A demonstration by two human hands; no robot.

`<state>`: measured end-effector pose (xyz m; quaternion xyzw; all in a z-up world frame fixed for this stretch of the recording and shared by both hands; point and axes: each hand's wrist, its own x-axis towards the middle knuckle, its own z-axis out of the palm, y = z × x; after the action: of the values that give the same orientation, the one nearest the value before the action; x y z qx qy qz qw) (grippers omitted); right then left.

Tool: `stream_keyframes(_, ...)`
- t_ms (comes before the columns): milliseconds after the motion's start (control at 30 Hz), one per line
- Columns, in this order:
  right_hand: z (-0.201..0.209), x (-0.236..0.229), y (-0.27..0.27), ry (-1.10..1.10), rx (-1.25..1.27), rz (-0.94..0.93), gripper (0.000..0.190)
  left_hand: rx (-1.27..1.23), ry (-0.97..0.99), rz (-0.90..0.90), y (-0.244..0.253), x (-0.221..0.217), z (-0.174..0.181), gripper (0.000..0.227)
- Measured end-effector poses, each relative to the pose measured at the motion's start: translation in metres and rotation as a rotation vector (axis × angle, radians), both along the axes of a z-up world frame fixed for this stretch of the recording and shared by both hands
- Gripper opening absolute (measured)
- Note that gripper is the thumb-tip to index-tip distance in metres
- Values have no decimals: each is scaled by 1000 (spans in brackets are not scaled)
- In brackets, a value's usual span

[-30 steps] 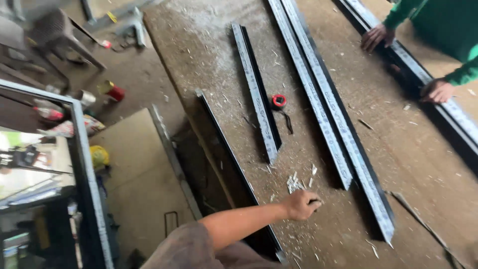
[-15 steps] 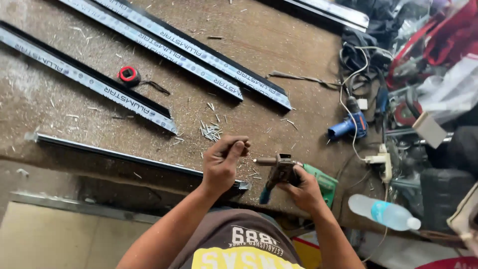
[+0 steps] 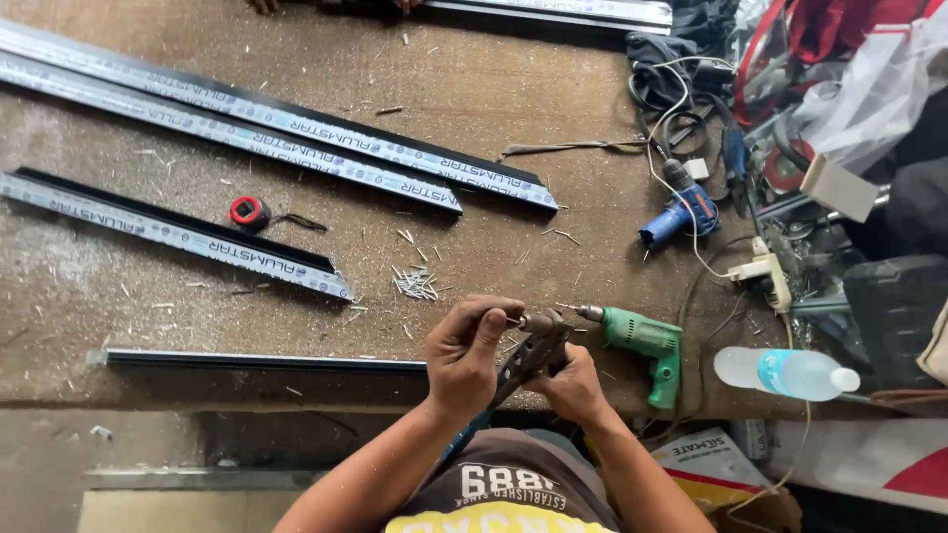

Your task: Assembling aluminum frames by drilling holes and using a manual rivet gun to secure the joints.

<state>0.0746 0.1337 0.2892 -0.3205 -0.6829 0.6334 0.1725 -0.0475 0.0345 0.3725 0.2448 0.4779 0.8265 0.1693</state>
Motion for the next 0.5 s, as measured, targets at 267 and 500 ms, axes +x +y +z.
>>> stream_keyframes(267, -18, 15, -1, 49, -67, -12, 35, -23, 26, -36, 4, 1, -7, 19)
stream_keyframes(500, -64, 44, 18, 253, -271, -44, 35, -1020, 429, -721, -5, -21, 55, 82)
